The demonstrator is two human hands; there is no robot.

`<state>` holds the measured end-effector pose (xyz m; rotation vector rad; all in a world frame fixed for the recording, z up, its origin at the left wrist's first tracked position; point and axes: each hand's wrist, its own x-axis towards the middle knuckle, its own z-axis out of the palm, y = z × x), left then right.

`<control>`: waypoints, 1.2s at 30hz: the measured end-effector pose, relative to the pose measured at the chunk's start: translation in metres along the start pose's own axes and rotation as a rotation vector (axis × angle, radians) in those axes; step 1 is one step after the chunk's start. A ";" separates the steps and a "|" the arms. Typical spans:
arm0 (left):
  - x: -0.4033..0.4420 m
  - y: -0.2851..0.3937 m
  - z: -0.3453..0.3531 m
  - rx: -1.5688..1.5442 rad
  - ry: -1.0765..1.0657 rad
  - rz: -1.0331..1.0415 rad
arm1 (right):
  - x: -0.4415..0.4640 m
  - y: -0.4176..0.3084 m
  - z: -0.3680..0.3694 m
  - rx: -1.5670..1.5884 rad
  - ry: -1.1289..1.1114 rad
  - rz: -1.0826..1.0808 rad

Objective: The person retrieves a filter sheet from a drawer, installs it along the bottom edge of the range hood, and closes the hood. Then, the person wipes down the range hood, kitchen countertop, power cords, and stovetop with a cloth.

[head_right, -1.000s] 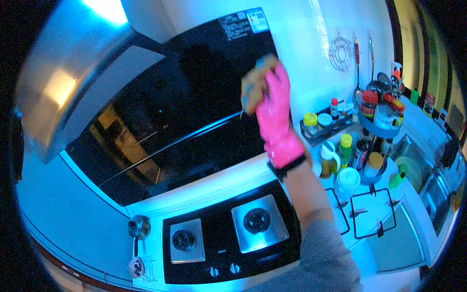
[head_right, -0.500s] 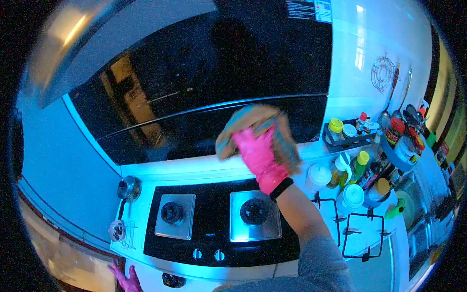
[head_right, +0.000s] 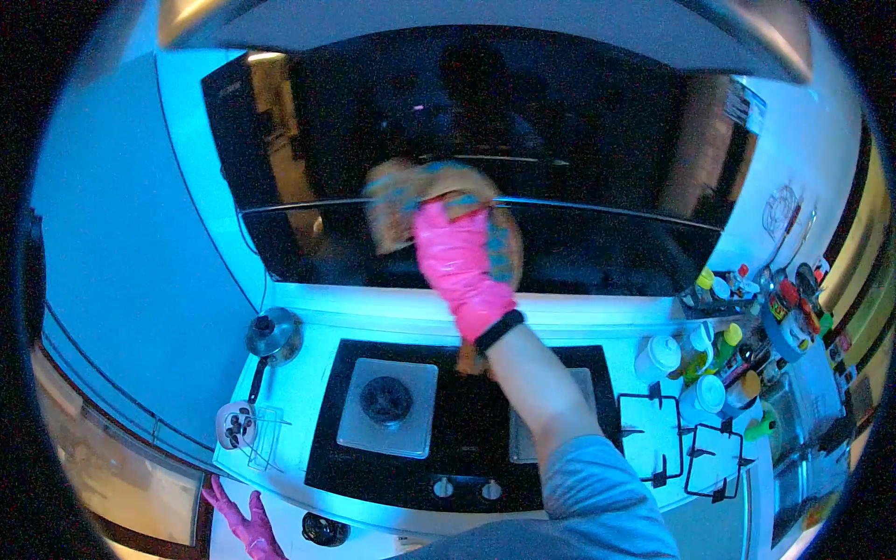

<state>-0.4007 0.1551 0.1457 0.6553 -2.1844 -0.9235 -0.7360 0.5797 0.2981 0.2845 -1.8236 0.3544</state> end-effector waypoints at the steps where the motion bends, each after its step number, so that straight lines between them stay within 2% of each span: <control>1: 0.009 0.019 0.006 -0.035 -0.039 -0.059 | 0.009 -0.045 -0.006 0.005 -0.263 -0.051; 2: 0.017 0.025 0.008 -0.068 -0.081 -0.118 | -0.001 -0.059 0.034 0.651 -0.255 0.117; 3: 0.025 0.012 0.018 -0.114 -0.087 -0.005 | 0.017 -0.105 0.007 1.019 -0.630 0.619; 4: 0.032 0.013 0.024 -0.077 -0.107 0.050 | 0.020 -0.130 0.003 0.891 -0.842 0.601; 6: 0.047 0.022 0.029 -0.098 -0.185 0.060 | 0.011 -0.133 0.035 0.578 -1.046 0.626; 8: 0.061 0.014 0.026 -0.103 -0.210 0.105 | -0.041 -0.094 0.052 0.254 -0.877 0.044; 10: 0.081 -0.011 0.025 -0.153 -0.217 0.101 | -0.046 -0.036 0.021 -0.035 -0.839 -0.394; 12: 0.096 -0.047 0.021 -0.192 -0.193 0.075 | -0.035 -0.022 -0.036 -0.462 -0.962 -0.261; 14: 0.108 -0.076 0.015 -0.232 -0.162 0.050 | -0.030 0.000 -0.071 -0.700 -1.044 -0.048; 16: 0.121 -0.080 -0.001 -0.258 -0.155 -0.017 | -0.024 0.006 -0.076 -0.747 -0.443 -0.304; 17: 0.126 -0.086 -0.006 -0.250 -0.149 -0.024 | -0.012 -0.002 -0.069 -0.751 -0.437 -0.324; 19: 0.135 -0.096 -0.007 -0.242 -0.157 -0.043 | 0.024 -0.026 -0.062 -0.524 -0.336 -0.256; 20: 0.139 -0.100 -0.007 -0.238 -0.154 0.026 | 0.059 -0.051 -0.049 -0.685 -0.438 -0.314; 21: 0.142 -0.103 -0.009 -0.223 -0.160 0.087 | 0.097 -0.079 -0.035 -0.822 -0.380 -0.511; 22: 0.142 -0.106 -0.015 -0.200 -0.178 0.143 | 0.136 -0.118 -0.018 -0.939 -0.356 -0.516; 23: 0.144 -0.091 -0.019 -0.269 -0.203 0.074 | 0.177 -0.136 0.003 -0.799 -0.108 -0.646; 24: 0.142 -0.088 -0.017 -0.288 -0.224 0.045 | 0.220 -0.154 0.028 -0.626 -0.069 -0.546; 25: 0.138 -0.089 -0.015 -0.279 -0.238 0.073 | 0.251 -0.186 0.044 -0.653 0.013 -0.576; 26: 0.135 -0.091 -0.010 -0.280 -0.244 0.107 | 0.281 -0.177 0.063 -0.465 0.112 -0.850; 27: 0.129 -0.104 -0.002 -0.239 -0.238 0.245 | 0.270 -0.206 0.092 -0.451 0.040 -0.509; 28: 0.124 -0.106 0.004 -0.233 -0.263 0.238 | 0.237 -0.248 0.094 -0.652 0.126 -0.556; 29: 0.118 -0.105 0.008 -0.285 -0.306 0.133 | 0.214 -0.255 0.107 -0.391 0.080 -0.547; 30: 0.112 -0.105 0.013 -0.333 -0.340 0.025 | 0.184 -0.281 0.098 -0.380 -0.157 -0.480; 31: 0.107 -0.109 0.019 -0.350 -0.377 0.086 | 0.152 -0.237 0.132 -0.476 -0.118 -0.674; 32: 0.103 -0.109 0.022 -0.341 -0.396 0.074 | 0.111 -0.236 0.140 -0.337 -0.281 -0.611; 33: 0.100 -0.107 0.027 -0.324 -0.424 0.119 | 0.075 -0.222 0.149 -0.402 -0.352 -0.731; 34: 0.099 -0.103 0.033 -0.310 -0.453 0.172 | 0.038 -0.199 0.162 -0.276 -0.411 -0.805; 35: 0.102 -0.090 0.032 -0.284 -0.519 0.127 | 0.011 -0.196 0.157 -0.256 -0.713 -0.644; 36: 0.102 -0.083 0.034 -0.286 -0.557 0.139 | -0.017 -0.190 0.152 -0.174 -0.876 -0.484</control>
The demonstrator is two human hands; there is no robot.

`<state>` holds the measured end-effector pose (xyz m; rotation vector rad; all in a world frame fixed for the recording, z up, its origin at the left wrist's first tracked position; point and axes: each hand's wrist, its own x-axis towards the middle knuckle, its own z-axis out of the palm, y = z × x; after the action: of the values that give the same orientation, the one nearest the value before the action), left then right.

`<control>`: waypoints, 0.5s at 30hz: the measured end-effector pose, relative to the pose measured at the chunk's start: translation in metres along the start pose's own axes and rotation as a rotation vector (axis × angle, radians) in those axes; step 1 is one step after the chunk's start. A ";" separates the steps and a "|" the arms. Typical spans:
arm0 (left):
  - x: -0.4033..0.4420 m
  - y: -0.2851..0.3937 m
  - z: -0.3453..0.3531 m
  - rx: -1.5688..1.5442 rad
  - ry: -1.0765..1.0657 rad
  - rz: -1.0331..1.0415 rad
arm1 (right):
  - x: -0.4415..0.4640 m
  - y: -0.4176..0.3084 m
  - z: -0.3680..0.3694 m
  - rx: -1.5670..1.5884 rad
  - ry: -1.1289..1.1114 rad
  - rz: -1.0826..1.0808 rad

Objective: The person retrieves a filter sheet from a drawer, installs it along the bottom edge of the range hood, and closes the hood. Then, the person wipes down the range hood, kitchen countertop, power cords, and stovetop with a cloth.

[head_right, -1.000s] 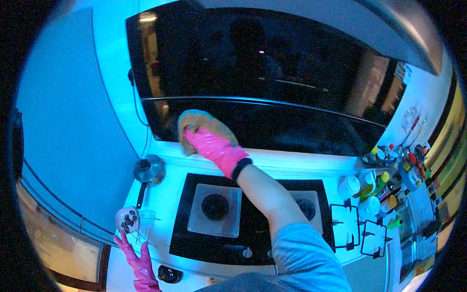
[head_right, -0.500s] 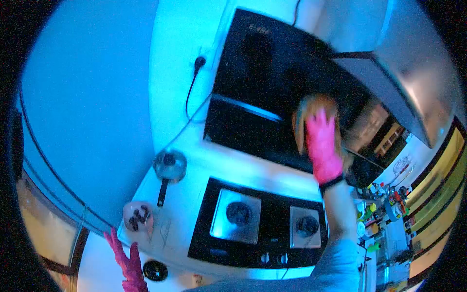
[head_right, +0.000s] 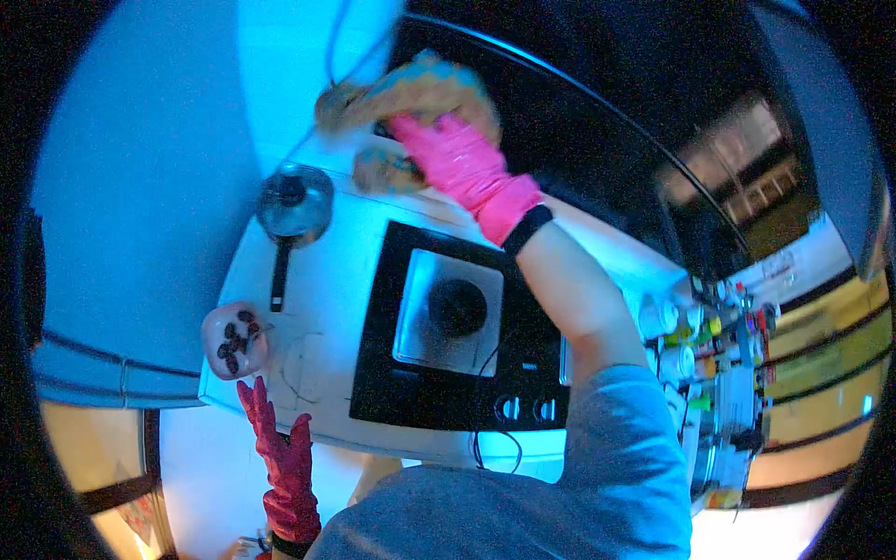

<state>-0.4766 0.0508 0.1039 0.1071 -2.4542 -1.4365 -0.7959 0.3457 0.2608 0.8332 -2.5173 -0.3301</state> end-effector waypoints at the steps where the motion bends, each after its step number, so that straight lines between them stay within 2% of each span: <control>1: 0.002 0.005 0.004 0.015 -0.035 -0.005 | -0.024 0.007 0.040 0.086 -0.007 -0.090; 2: 0.004 0.007 0.010 0.030 -0.065 -0.010 | -0.054 0.009 0.071 0.153 -0.068 -0.081; 4: -0.001 0.002 0.023 0.025 -0.097 0.005 | -0.092 0.004 0.104 0.247 0.041 0.247; 5: -0.004 -0.002 0.030 0.028 -0.098 0.011 | -0.103 0.016 0.111 0.247 0.032 0.263; 7: -0.014 -0.014 0.048 -0.012 -0.049 -0.024 | -0.109 0.059 0.118 0.766 -0.321 0.725; 8: -0.025 -0.019 0.054 -0.049 -0.024 -0.073 | -0.117 0.065 0.109 0.760 -0.348 0.755; 9: -0.032 -0.023 0.057 0.035 0.026 -0.097 | -0.121 0.070 0.094 0.778 -0.283 0.742; 11: -0.032 -0.023 0.068 0.094 0.169 -0.151 | -0.147 0.102 0.113 0.750 -0.167 0.716; 12: -0.033 -0.016 0.083 0.159 0.299 -0.372 | -0.175 0.124 0.137 0.716 -0.128 0.715; 13: -0.038 -0.018 0.090 0.166 0.271 -0.380 | -0.212 0.145 0.159 0.617 -0.030 0.751; 15: -0.054 -0.030 0.099 0.311 0.152 -0.227 | -0.312 0.204 0.179 0.040 -0.084 0.567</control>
<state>-0.4559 0.1306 0.0210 0.5561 -2.5803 -1.0675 -0.7666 0.7108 0.0694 0.0956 -2.7086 -0.1240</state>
